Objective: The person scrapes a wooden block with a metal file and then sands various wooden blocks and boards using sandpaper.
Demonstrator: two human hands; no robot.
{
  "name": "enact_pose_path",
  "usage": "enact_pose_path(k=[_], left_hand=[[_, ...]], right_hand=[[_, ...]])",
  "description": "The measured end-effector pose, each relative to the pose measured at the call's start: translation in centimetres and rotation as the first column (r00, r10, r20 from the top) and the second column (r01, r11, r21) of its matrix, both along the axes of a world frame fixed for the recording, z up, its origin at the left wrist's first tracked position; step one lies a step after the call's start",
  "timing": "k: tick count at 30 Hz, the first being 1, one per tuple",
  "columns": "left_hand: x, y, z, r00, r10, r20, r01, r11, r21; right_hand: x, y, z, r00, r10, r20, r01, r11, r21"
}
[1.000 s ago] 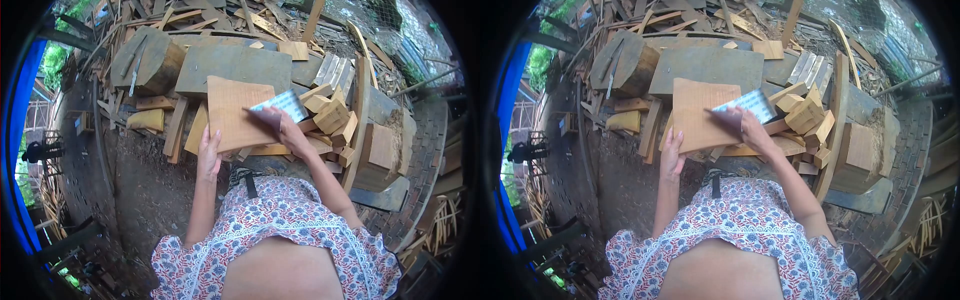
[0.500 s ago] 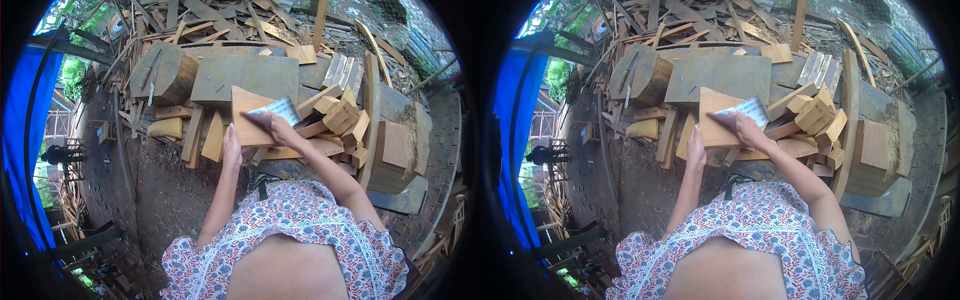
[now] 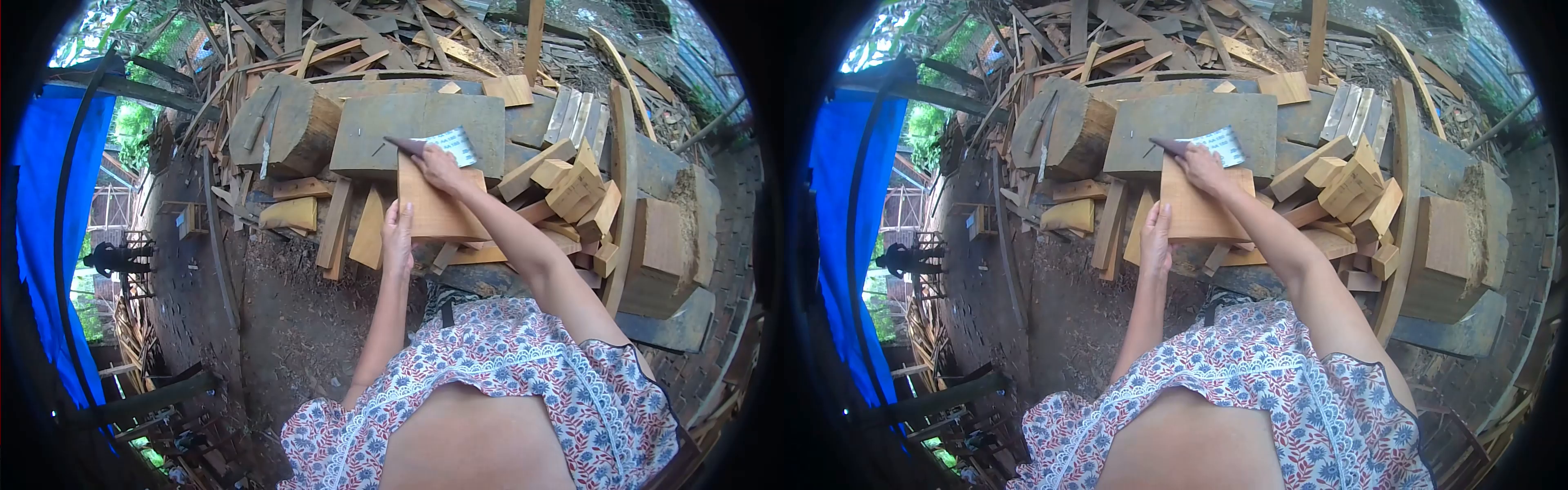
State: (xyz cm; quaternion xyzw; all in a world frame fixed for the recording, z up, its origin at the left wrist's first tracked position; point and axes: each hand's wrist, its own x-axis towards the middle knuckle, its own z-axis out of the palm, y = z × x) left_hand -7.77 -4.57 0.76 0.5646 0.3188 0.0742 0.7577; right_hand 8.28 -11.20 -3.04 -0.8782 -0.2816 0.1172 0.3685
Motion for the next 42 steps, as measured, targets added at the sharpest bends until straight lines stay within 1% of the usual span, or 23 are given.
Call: enact_pose_path(k=[1,3,5,6,7,8,11,14,18,20,23,25,27,28,31,33,34,35,36,37,38,39,42], left_hand=[[0.1,-0.1,-0.1,1.0,0.006,0.004,-0.006,1.0,0.001],[0.5,-0.8,-0.1,0.995,-0.02,0.094,0.002,0.981,0.192],[1.4,-1.1,1.1,0.994,-0.054,0.095,0.028,0.967,0.254],[1.9,-1.2,1.9,0.989,-0.144,0.042,0.11,0.887,0.448],[2.4,-1.4,3.1,0.974,-0.224,-0.026,0.191,0.76,0.621],[2.8,-2.2,6.0,0.962,-0.252,-0.107,0.257,0.698,0.668],[3.7,-3.0,6.3,0.941,-0.3,-0.158,0.315,0.603,0.733],[4.7,-4.3,9.5,0.892,-0.36,-0.272,0.447,0.623,0.641],[6.7,-3.9,9.3,0.901,-0.384,-0.202,0.415,0.63,0.656],[7.2,-3.4,7.8,0.938,-0.329,0.109,0.207,0.786,0.583],[5.9,-3.8,6.2,0.927,-0.347,0.141,0.203,0.783,0.588],[6.1,-4.5,5.0,0.92,-0.374,0.117,0.249,0.788,0.563],[6.8,-5.6,4.0,0.935,-0.284,0.212,0.176,0.891,0.418],[7.2,-5.3,3.4,0.932,-0.291,0.214,0.182,0.89,0.418],[7.0,-4.8,2.2,0.923,-0.363,0.126,0.25,0.817,0.52],[7.3,-4.9,2.3,0.938,-0.341,0.059,0.262,0.812,0.521],[7.3,-5.3,2.5,0.93,-0.313,0.194,0.2,0.872,0.446],[7.2,-5.4,3.1,0.93,-0.312,0.195,0.198,0.871,0.45],[7.2,-5.6,3.9,0.945,-0.294,0.141,0.209,0.878,0.43],[7.2,-5.7,4.4,0.957,-0.277,0.09,0.218,0.886,0.408],[7.2,-5.6,4.5,0.958,-0.269,0.101,0.211,0.896,0.392],[7.2,-5.7,4.8,0.957,-0.269,0.11,0.206,0.895,0.395],[6.5,-6.0,5.9,0.978,-0.136,0.159,0.083,0.95,0.301]], right_hand=[[0.5,-0.1,-0.3,0.997,-0.059,-0.051,0.06,0.998,0.017],[0.0,-1.1,0.2,0.991,-0.07,-0.111,0.075,0.996,0.041],[-1.9,-3.1,2.5,0.925,-0.061,0.375,-0.02,0.978,0.209],[-2.1,-4.3,3.9,0.925,-0.061,0.374,-0.016,0.98,0.199],[-2.1,-5.8,5.4,0.847,0.12,0.519,-0.177,0.982,0.061],[-1.8,-7.1,6.6,0.723,0.298,0.623,-0.306,0.947,-0.097],[0.3,-9.7,8.7,0.702,0.352,0.619,-0.327,0.932,-0.16],[3.1,-11.0,7.9,0.759,0.296,0.581,-0.237,0.955,-0.177],[4.3,-11.8,7.5,0.82,0.213,0.531,-0.131,0.973,-0.188],[4.8,-12.3,6.9,0.832,0.138,0.537,-0.062,0.986,-0.156],[4.8,-13.2,7.7,0.883,-0.024,0.469,0.054,0.997,-0.05],[4.5,-13.6,7.8,0.889,-0.005,0.458,0.054,0.994,-0.094],[2.8,-13.3,8.1,0.856,0.095,0.509,-0.061,0.995,-0.083],[0.9,-12.9,10.1,0.833,0.207,0.513,-0.129,0.974,-0.184],[-1.8,-12.4,11.8,0.813,0.229,0.535,-0.325,0.941,0.092],[0.2,-12.9,9.8,0.806,0.226,0.547,-0.279,0.96,0.014],[1.8,-13.2,8.2,0.798,0.23,0.558,-0.235,0.97,-0.064],[3.9,-13.3,6.0,0.807,0.077,0.586,-0.082,0.996,-0.018],[6.0,-13.6,4.6,0.858,-0.139,0.495,0.118,0.99,0.072],[7.5,-13.9,4.8,0.871,-0.23,0.435,0.183,0.972,0.146],[8.6,-14.0,4.9,0.941,-0.329,0.084,0.313,0.936,0.162],[9.3,-14.1,5.7,0.879,-0.39,-0.276,0.436,0.89,0.13],[8.8,-12.8,3.7,0.819,-0.439,-0.37,0.511,0.851,0.12]])
